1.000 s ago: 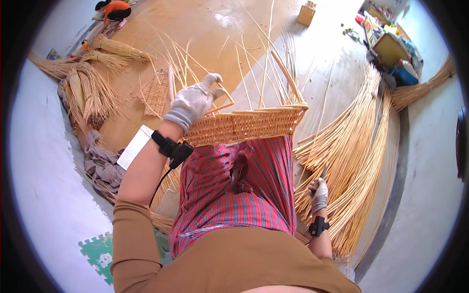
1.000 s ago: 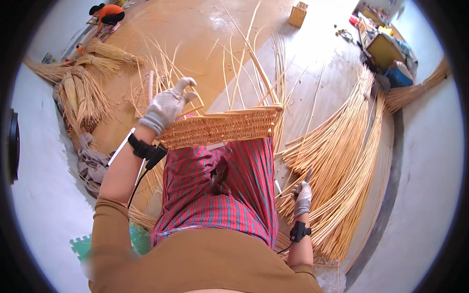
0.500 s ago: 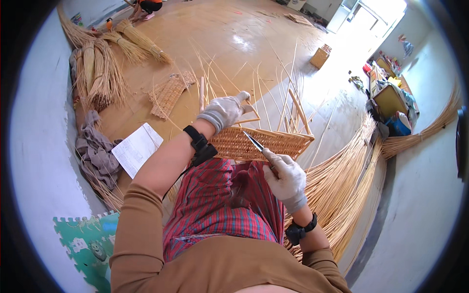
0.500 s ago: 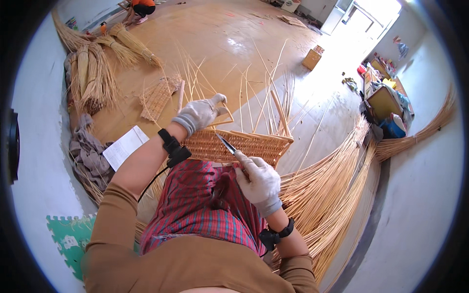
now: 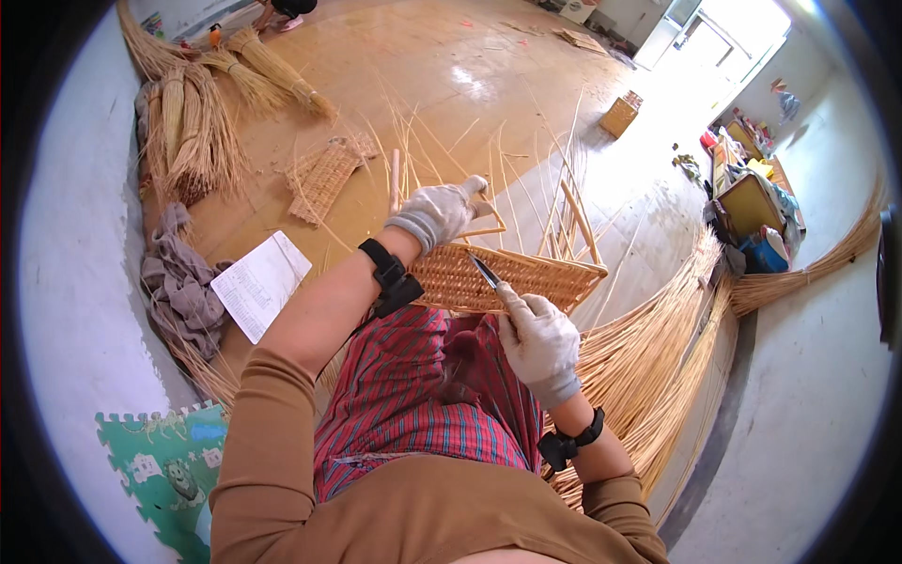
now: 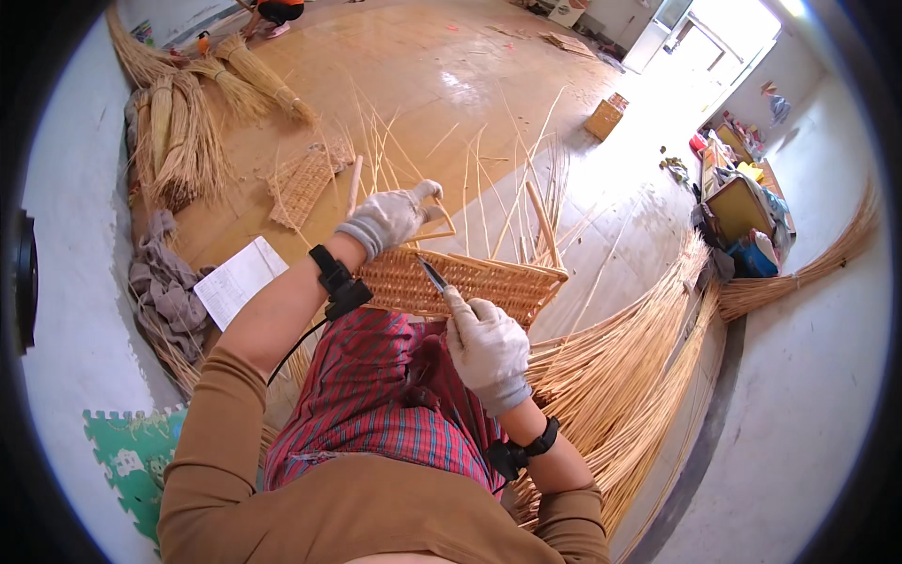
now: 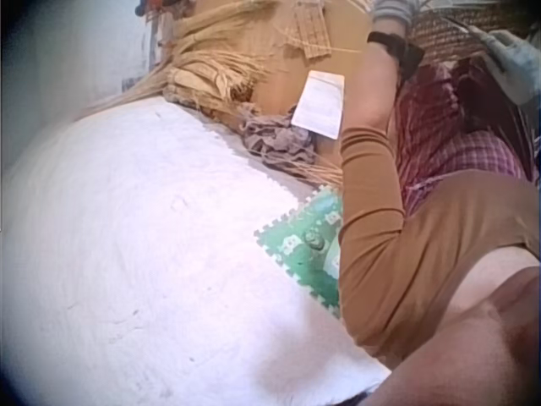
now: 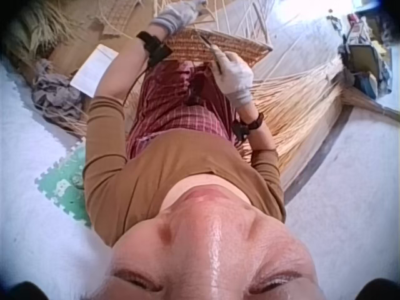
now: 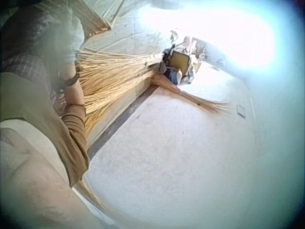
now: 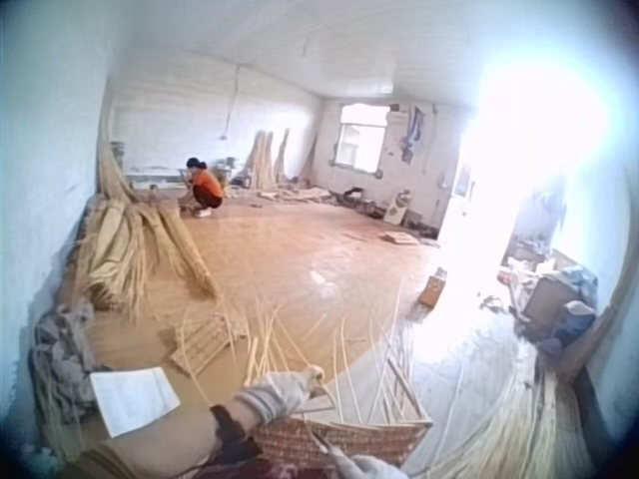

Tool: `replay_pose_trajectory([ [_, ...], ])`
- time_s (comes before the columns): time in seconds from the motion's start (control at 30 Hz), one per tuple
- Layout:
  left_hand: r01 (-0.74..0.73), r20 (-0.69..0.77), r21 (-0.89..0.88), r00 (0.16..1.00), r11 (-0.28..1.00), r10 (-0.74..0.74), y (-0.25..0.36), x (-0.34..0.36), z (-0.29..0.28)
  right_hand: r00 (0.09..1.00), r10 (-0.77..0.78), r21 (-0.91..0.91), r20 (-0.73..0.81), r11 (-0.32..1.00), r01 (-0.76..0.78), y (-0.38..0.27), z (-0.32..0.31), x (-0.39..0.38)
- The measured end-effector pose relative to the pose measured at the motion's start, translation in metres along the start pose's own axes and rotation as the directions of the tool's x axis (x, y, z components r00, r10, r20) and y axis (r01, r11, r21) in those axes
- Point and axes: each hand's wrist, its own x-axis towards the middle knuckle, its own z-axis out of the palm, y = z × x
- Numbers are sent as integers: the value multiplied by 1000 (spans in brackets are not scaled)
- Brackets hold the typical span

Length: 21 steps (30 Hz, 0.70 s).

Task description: Weaving a wicker basket using long thin reeds.

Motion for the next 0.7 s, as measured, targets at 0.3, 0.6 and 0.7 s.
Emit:
replay_pose_trajectory([
  [0.3,5,-2,-25,1000,1000,-5,1,-4,-3,1000,-27,-49,17,998,27,2,3,4],
  [0.6,57,48,0,997,998,-57,3,-3,-4,988,124,216,98,966,-142,19,6,13],
  [0.7,39,11,-5,999,999,-39,2,-2,-3,979,146,430,140,882,-193,39,10,14],
])
